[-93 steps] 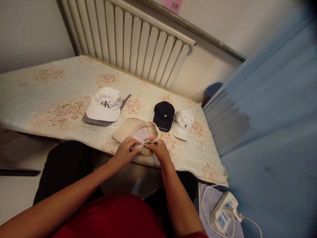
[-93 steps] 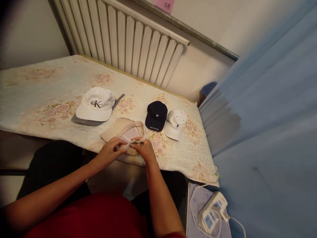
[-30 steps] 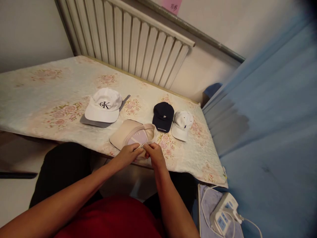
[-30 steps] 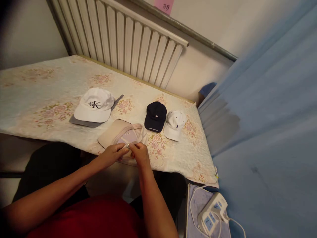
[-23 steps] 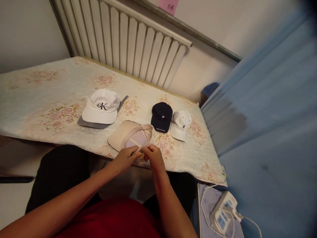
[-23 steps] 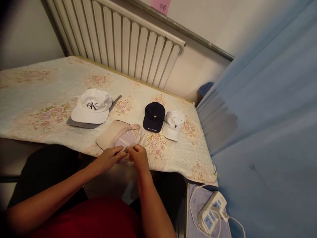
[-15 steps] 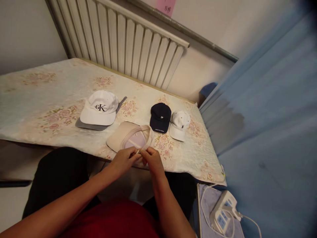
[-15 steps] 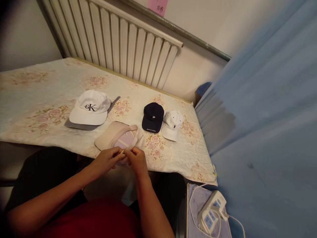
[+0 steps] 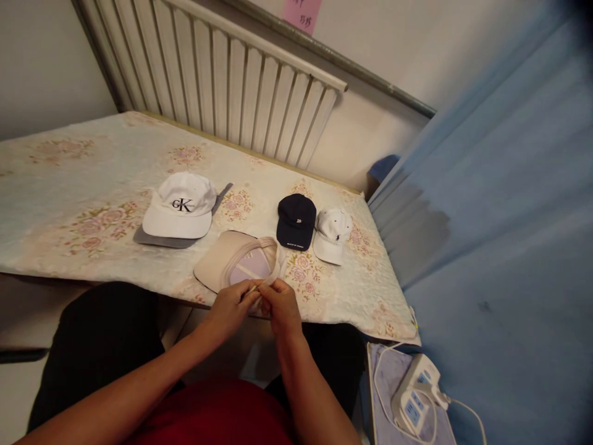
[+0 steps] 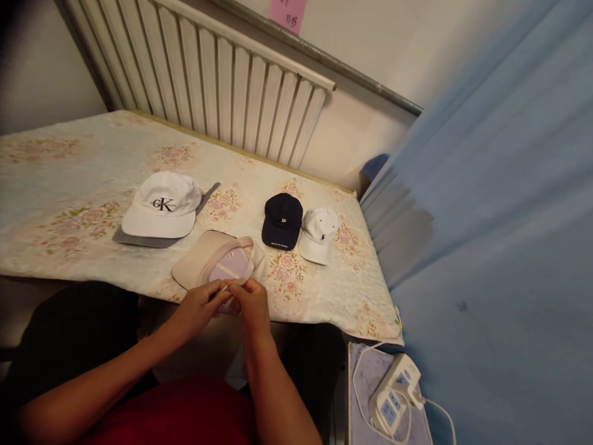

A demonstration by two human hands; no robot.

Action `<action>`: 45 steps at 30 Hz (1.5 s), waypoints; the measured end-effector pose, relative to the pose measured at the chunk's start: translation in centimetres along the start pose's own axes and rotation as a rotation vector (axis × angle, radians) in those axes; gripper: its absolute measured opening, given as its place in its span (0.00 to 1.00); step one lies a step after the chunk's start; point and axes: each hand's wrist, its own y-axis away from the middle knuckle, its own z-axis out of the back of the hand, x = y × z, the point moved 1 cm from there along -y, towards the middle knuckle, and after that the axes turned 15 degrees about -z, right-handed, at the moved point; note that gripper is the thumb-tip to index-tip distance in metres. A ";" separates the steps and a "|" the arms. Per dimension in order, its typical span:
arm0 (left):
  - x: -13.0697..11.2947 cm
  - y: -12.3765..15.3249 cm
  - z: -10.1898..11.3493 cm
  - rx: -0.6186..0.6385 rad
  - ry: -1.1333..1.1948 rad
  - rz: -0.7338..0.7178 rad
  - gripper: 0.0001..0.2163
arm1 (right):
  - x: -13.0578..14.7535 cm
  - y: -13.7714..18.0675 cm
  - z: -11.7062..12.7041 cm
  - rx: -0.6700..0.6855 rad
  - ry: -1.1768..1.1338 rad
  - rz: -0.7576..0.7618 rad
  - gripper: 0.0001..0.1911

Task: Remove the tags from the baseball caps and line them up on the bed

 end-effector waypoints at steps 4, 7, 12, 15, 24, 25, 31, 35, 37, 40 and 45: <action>0.2 0.0 0.1 0.020 -0.032 -0.030 0.14 | 0.0 0.0 -0.3 -0.025 -0.060 -0.032 0.13; 0.1 0.0 0.3 0.036 -0.064 -0.036 0.14 | 0.2 0.0 -0.3 -0.009 -0.116 -0.052 0.12; 0.2 0.0 0.4 0.076 -0.119 -0.055 0.15 | 0.7 -0.3 0.0 0.036 -0.166 -0.067 0.13; 0.3 0.1 0.4 0.082 -0.138 -0.065 0.15 | 1.1 -0.6 0.3 0.054 -0.205 -0.069 0.12; 0.4 0.5 0.4 0.103 -0.156 -0.076 0.15 | 2.0 -1.2 0.4 0.100 -0.332 -0.061 0.13; 0.5 0.6 0.4 0.109 -0.155 -0.072 0.15 | 2.0 -1.2 0.4 0.086 -0.343 -0.057 0.13; 0.8 0.8 0.2 0.199 -0.201 -0.038 0.14 | 1.5 -0.8 0.5 -0.017 -0.328 -0.028 0.15; 0.2 0.9 0.3 0.259 -0.377 -0.030 0.14 | 0.9 -0.3 1.0 -0.087 -0.277 0.049 0.16; -0.4 0.9 0.4 0.243 -0.494 -0.076 0.14 | 0.7 0.0 1.3 -0.135 -0.239 0.079 0.15; -1.1 0.5 0.4 0.227 -0.589 -0.139 0.14 | 0.2 0.4 1.8 -0.247 -0.170 0.103 0.12; -1.0 -0.2 -0.1 0.279 -0.442 -0.066 0.14 | -1.3 1.5 2.4 -0.393 0.034 0.120 0.10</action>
